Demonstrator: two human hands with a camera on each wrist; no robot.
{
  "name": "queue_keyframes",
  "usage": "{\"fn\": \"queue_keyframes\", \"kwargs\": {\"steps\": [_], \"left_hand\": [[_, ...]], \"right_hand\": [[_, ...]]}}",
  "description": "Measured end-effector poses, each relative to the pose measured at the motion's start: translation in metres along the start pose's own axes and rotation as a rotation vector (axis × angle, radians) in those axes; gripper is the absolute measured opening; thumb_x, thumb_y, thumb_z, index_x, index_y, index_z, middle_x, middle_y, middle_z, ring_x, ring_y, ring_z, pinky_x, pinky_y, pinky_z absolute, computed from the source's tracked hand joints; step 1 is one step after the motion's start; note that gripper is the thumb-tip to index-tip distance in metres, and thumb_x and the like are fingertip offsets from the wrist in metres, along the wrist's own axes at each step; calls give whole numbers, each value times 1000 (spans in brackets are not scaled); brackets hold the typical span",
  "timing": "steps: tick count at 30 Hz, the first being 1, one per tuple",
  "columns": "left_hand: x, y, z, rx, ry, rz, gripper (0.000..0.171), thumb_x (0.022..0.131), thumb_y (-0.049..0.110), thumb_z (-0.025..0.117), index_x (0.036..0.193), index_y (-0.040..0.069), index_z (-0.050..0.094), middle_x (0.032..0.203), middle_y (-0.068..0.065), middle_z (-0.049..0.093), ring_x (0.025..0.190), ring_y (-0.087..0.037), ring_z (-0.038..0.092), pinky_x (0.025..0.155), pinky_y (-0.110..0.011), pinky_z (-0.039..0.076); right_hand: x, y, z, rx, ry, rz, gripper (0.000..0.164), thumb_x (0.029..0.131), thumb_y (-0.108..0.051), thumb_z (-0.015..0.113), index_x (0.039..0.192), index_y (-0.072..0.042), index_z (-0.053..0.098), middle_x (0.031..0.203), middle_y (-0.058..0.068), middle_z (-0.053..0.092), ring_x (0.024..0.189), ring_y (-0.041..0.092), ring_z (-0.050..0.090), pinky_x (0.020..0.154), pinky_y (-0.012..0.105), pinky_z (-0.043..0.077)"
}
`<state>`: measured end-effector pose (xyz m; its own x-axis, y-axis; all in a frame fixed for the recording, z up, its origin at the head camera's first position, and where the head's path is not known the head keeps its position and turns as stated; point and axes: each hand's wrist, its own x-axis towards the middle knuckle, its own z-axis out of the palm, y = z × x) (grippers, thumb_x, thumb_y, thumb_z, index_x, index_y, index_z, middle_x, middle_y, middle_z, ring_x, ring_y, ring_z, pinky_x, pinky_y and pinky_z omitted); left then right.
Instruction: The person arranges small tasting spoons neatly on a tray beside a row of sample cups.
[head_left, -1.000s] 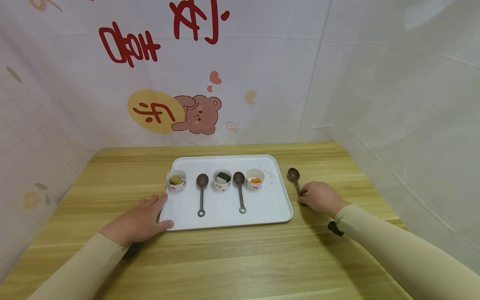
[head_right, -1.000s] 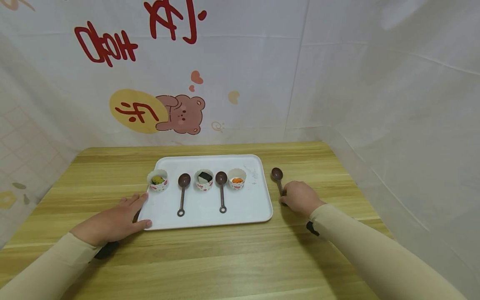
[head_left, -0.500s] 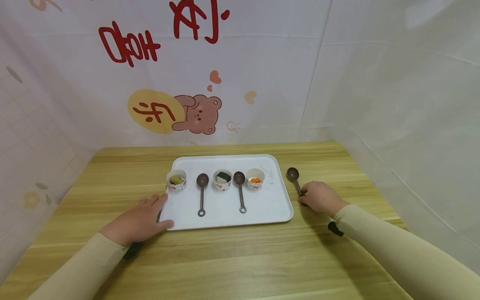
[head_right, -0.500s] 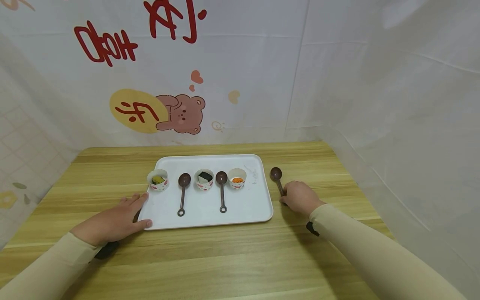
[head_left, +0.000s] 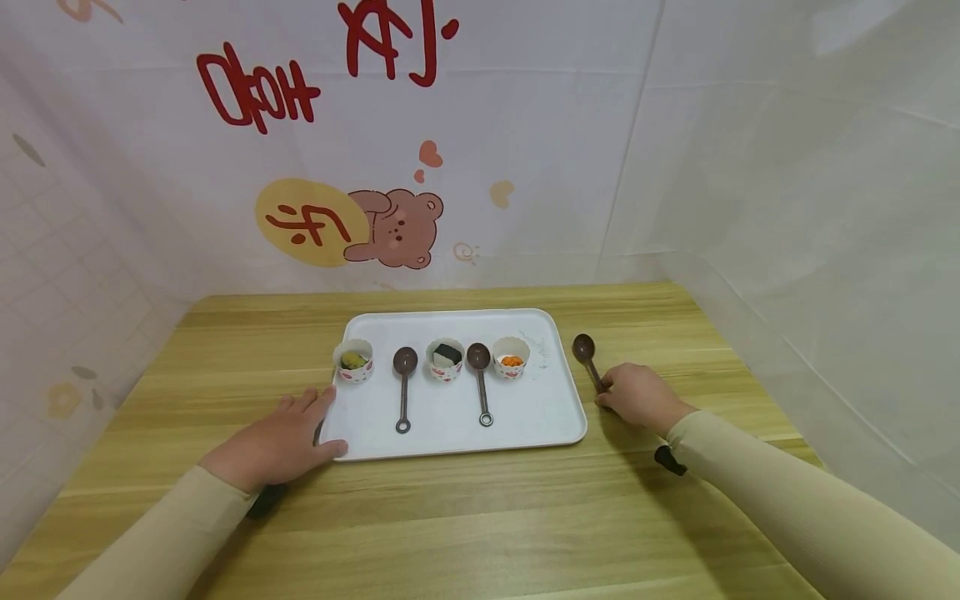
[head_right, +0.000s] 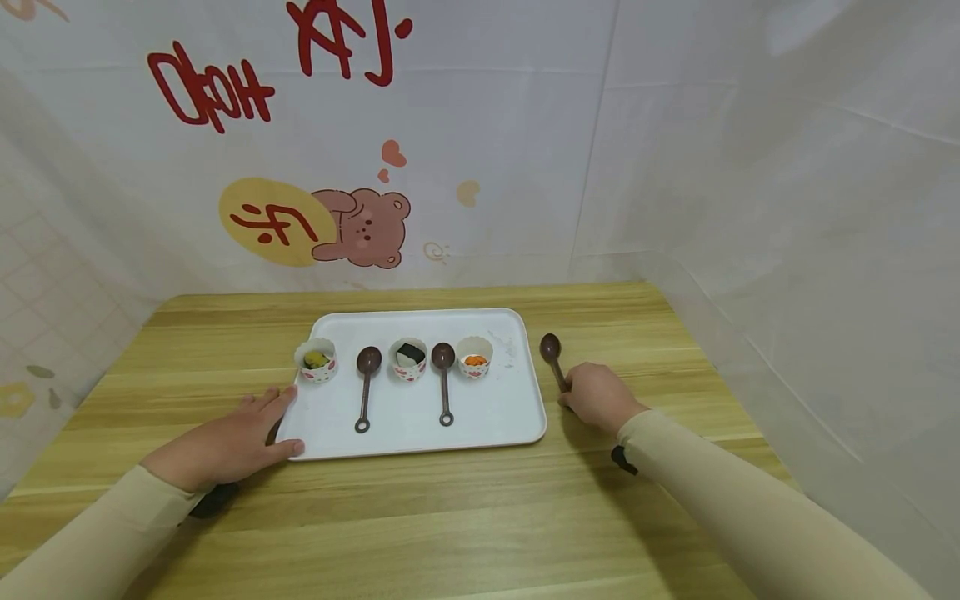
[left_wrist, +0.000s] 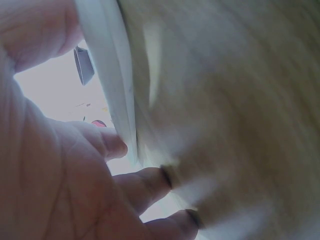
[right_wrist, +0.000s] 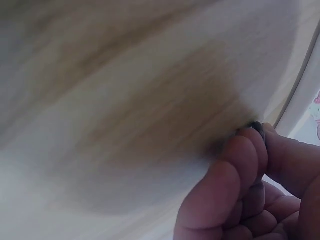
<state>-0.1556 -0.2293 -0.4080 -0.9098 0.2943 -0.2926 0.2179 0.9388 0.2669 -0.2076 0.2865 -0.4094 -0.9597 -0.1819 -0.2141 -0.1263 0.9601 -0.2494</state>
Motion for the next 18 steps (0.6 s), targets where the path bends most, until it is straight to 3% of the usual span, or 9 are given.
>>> {"fn": "queue_keyframes", "kwargs": {"steps": [18], "left_hand": [[-3,1,0,-7,17,20,101,98,63,63,163,-5,28,162,-43,27,145,-71,24,111,-77,35]], "right_hand": [[-1,2,3,13,28,2,26,98,-21,74,110,2,77,109,17,78,80,22,60,76,40,52]]}}
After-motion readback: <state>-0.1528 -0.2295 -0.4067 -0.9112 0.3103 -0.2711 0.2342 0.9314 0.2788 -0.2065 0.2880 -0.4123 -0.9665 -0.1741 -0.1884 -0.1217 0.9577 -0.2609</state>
